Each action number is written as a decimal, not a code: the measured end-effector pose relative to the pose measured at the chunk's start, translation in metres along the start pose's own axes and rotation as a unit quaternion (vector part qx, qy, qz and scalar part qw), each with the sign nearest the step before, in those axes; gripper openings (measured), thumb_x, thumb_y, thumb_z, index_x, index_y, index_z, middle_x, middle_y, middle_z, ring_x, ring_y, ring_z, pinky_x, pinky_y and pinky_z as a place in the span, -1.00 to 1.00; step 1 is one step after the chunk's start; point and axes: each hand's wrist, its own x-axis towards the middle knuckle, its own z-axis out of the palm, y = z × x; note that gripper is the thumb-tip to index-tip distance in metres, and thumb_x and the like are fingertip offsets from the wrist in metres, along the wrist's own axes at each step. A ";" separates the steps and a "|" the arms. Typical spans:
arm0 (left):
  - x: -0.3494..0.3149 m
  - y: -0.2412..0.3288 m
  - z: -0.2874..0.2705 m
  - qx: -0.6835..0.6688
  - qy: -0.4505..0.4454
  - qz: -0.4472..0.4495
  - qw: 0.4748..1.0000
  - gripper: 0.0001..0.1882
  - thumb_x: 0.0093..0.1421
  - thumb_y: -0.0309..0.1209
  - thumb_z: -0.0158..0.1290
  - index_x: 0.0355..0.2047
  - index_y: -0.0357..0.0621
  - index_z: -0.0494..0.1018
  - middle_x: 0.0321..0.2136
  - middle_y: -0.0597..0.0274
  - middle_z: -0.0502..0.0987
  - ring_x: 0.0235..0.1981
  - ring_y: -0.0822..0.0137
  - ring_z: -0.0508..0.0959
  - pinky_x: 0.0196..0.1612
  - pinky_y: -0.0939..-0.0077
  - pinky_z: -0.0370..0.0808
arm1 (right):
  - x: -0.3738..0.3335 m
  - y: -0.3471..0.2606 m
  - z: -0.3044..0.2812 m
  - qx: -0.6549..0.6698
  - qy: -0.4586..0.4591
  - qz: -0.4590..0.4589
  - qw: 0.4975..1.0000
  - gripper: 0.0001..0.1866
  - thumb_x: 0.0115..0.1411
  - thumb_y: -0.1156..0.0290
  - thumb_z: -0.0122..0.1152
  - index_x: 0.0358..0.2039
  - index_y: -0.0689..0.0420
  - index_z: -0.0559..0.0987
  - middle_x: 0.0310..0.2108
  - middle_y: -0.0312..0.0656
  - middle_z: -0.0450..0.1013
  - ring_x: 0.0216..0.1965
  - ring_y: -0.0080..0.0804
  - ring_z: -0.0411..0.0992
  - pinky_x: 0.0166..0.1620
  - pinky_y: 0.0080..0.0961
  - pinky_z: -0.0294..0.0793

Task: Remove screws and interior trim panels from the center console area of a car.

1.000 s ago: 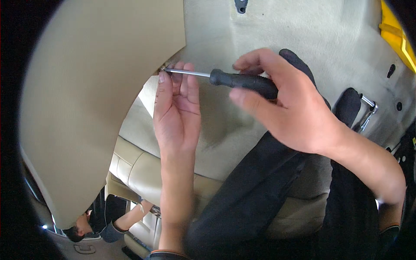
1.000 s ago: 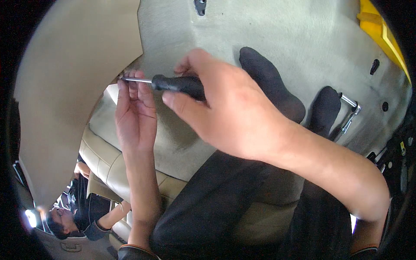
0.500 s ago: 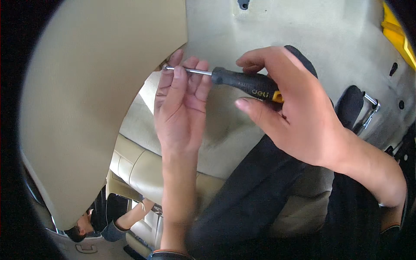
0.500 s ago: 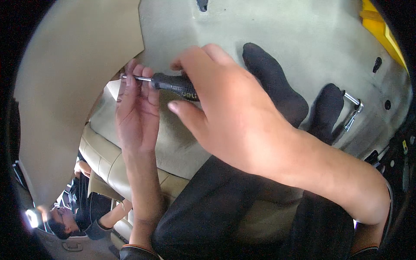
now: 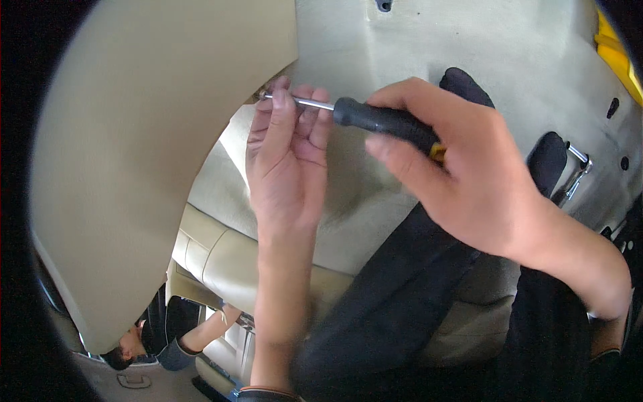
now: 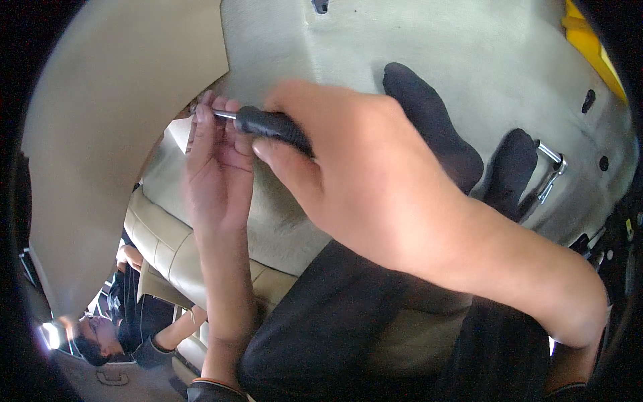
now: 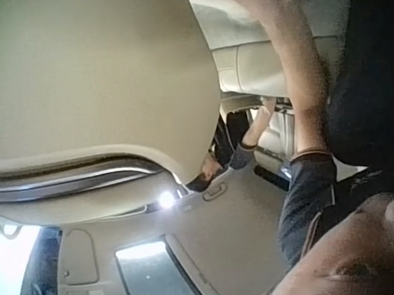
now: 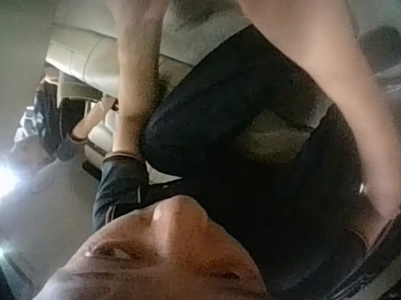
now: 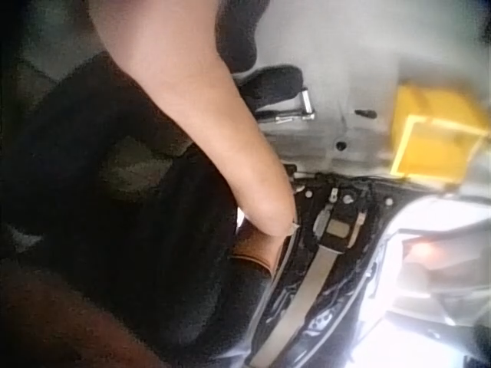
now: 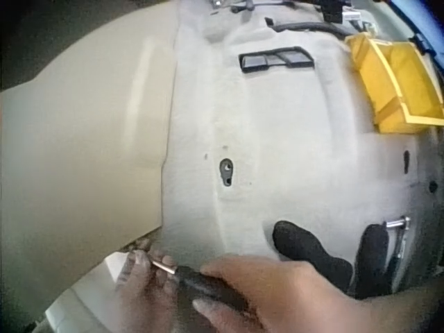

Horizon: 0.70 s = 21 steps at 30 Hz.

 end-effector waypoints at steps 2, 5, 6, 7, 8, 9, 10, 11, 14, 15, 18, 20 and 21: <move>-0.003 0.004 0.001 -0.004 -0.003 0.004 1.000 -0.82 0.30 -0.43 -0.04 -0.13 -0.23 0.38 -0.28 0.15 0.52 -0.21 0.31 0.57 -0.13 0.49 0.57 | 0.008 -0.010 -0.016 0.101 -0.074 0.162 0.979 -0.78 0.27 0.32 0.10 -0.22 0.23 0.47 -0.61 -0.33 0.36 -0.68 -0.67 0.26 -0.60 -0.70 0.22; -0.001 0.004 0.003 0.006 0.007 0.005 1.000 -0.84 0.30 -0.43 -0.03 -0.17 -0.23 0.39 -0.29 0.15 0.52 -0.23 0.33 0.57 -0.14 0.49 0.57 | 0.006 -0.004 -0.009 0.131 -0.069 0.215 0.965 -0.77 0.22 0.36 0.17 -0.19 0.23 0.46 -0.57 -0.30 0.39 -0.62 -0.61 0.31 -0.53 -0.68 0.28; 0.000 0.003 0.002 0.017 0.019 0.006 1.000 -0.85 0.29 -0.42 -0.02 -0.19 -0.24 0.40 -0.30 0.15 0.52 -0.24 0.34 0.57 -0.14 0.49 0.57 | 0.004 -0.001 0.001 0.059 0.005 0.104 0.993 -0.77 0.20 0.38 0.19 -0.20 0.24 0.46 -0.55 -0.27 0.40 -0.55 -0.57 0.36 -0.46 -0.67 0.32; 0.000 0.002 0.002 0.017 0.019 0.006 1.000 -0.85 0.29 -0.42 -0.02 -0.19 -0.24 0.40 -0.30 0.15 0.52 -0.24 0.34 0.57 -0.14 0.49 0.57 | 0.003 0.002 0.006 -0.015 0.080 -0.010 0.997 -0.76 0.18 0.40 0.21 -0.20 0.25 0.46 -0.52 -0.25 0.42 -0.49 -0.53 0.40 -0.40 -0.66 0.37; 0.001 0.001 0.002 0.009 0.015 0.004 1.000 -0.85 0.29 -0.42 -0.01 -0.21 -0.23 0.40 -0.31 0.16 0.52 -0.25 0.34 0.57 -0.14 0.49 0.58 | 0.000 0.004 -0.003 -0.130 0.030 -0.037 0.990 -0.73 0.17 0.40 0.24 -0.17 0.26 0.46 -0.42 -0.21 0.44 -0.36 -0.55 0.41 -0.26 -0.63 0.39; 0.000 0.001 0.003 0.002 0.012 0.003 1.000 -0.86 0.29 -0.41 -0.01 -0.22 -0.23 0.40 -0.32 0.16 0.52 -0.25 0.35 0.56 -0.15 0.49 0.58 | 0.000 0.000 -0.005 -0.130 0.029 -0.038 0.990 -0.73 0.17 0.40 0.24 -0.17 0.26 0.46 -0.42 -0.21 0.44 -0.36 -0.55 0.41 -0.26 -0.63 0.39; 0.000 0.001 0.004 0.001 0.014 0.004 1.000 -0.86 0.29 -0.41 -0.01 -0.22 -0.23 0.40 -0.32 0.16 0.52 -0.25 0.35 0.56 -0.15 0.49 0.58 | 0.001 -0.004 -0.006 -0.077 -0.004 0.031 0.997 -0.72 0.16 0.41 0.24 -0.15 0.24 0.45 -0.38 -0.19 0.44 -0.35 -0.55 0.41 -0.25 -0.62 0.39; 0.000 0.002 0.005 0.002 0.015 0.003 1.000 -0.87 0.29 -0.41 0.00 -0.23 -0.22 0.40 -0.33 0.16 0.52 -0.25 0.35 0.56 -0.15 0.49 0.58 | 0.001 -0.008 -0.008 -0.024 -0.036 0.100 0.994 -0.71 0.16 0.42 0.24 -0.14 0.23 0.45 -0.33 -0.18 0.43 -0.34 -0.55 0.40 -0.24 -0.61 0.39; -0.001 0.005 0.002 0.005 0.021 0.007 1.000 -0.88 0.28 -0.41 0.01 -0.26 -0.21 0.40 -0.35 0.17 0.52 -0.26 0.35 0.56 -0.16 0.49 0.58 | 0.013 -0.014 -0.018 0.191 -0.135 0.357 0.904 -0.71 0.15 0.44 0.25 -0.14 0.23 0.45 -0.32 -0.22 0.41 -0.32 -0.58 0.39 -0.23 -0.61 0.39; 0.000 0.004 0.000 0.002 0.020 0.006 1.000 -0.88 0.28 -0.41 0.01 -0.27 -0.21 0.40 -0.35 0.17 0.52 -0.26 0.34 0.56 -0.16 0.50 0.58 | 0.009 -0.010 -0.012 0.189 -0.135 0.358 0.904 -0.71 0.15 0.44 0.25 -0.14 0.23 0.45 -0.32 -0.22 0.41 -0.32 -0.58 0.39 -0.23 -0.61 0.39; 0.001 0.002 0.001 0.006 0.029 0.005 1.000 -0.88 0.27 -0.41 0.03 -0.30 -0.21 0.40 -0.37 0.18 0.52 -0.27 0.33 0.57 -0.16 0.49 0.57 | -0.001 0.002 0.006 -0.090 0.037 -0.018 0.995 -0.72 0.21 0.37 0.18 -0.15 0.27 0.43 -0.41 -0.30 0.41 -0.40 -0.59 0.35 -0.34 -0.65 0.34; 0.000 -0.001 0.001 0.003 0.021 0.011 1.000 -0.86 0.27 -0.39 0.03 -0.27 -0.21 0.40 -0.35 0.17 0.52 -0.26 0.32 0.56 -0.14 0.48 0.57 | -0.002 0.000 0.002 -0.074 0.000 0.048 0.996 -0.71 0.21 0.36 0.17 -0.14 0.27 0.42 -0.40 -0.29 0.42 -0.41 -0.57 0.36 -0.35 -0.65 0.33; 0.000 0.000 0.000 0.003 0.013 0.018 1.000 -0.84 0.27 -0.38 0.04 -0.25 -0.22 0.39 -0.34 0.16 0.52 -0.24 0.32 0.56 -0.12 0.47 0.56 | -0.001 -0.004 -0.001 -0.056 -0.036 0.113 0.991 -0.71 0.22 0.36 0.16 -0.14 0.27 0.41 -0.40 -0.28 0.42 -0.42 -0.55 0.36 -0.36 -0.64 0.33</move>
